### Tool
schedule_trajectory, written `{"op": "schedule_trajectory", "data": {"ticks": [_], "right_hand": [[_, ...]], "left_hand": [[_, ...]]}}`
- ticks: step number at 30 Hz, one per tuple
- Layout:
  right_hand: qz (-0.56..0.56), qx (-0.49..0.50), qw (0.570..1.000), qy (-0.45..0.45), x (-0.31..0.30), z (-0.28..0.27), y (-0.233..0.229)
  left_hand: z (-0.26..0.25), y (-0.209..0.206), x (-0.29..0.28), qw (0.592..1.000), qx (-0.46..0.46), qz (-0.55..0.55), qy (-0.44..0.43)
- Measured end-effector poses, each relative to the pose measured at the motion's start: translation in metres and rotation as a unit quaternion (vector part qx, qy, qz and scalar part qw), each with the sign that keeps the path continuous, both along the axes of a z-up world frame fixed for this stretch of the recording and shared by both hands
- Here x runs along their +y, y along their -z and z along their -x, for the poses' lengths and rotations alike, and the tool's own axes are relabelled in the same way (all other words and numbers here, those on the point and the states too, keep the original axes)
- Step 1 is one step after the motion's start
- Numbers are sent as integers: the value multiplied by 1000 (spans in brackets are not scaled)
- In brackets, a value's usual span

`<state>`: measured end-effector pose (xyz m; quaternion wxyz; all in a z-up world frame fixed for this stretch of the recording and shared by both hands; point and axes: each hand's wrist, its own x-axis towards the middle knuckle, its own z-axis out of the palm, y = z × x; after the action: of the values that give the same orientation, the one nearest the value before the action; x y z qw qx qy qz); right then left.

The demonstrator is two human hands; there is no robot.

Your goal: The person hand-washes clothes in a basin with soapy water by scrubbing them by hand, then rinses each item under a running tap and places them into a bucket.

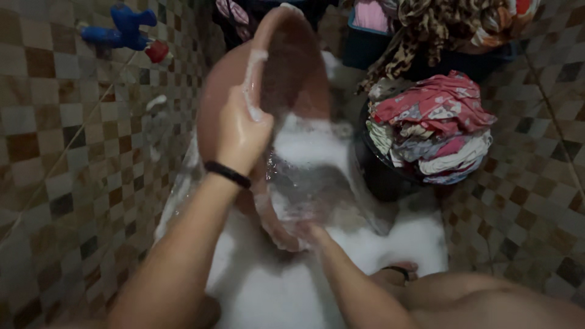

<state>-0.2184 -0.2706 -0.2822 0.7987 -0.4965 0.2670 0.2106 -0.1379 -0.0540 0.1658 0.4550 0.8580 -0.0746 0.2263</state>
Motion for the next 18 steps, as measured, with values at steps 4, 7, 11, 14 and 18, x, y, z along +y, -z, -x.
{"op": "schedule_trajectory", "data": {"ticks": [4,7,11,14,18], "right_hand": [[-44,-3,999,-8,33,0,-9],[-86,22,996,-20,67,3,-34],[-166,7,985,-47,126,13,-77],[-217,-9,975,-57,161,21,-106],[-241,-32,969,-48,182,22,-134]], "left_hand": [[6,-17,11,999,22,30,22],[18,-41,6,997,-35,-30,55],[34,-75,-22,982,-77,-112,133],[51,-96,-44,962,-97,-178,182],[78,-111,-74,950,-73,-204,226]]}}
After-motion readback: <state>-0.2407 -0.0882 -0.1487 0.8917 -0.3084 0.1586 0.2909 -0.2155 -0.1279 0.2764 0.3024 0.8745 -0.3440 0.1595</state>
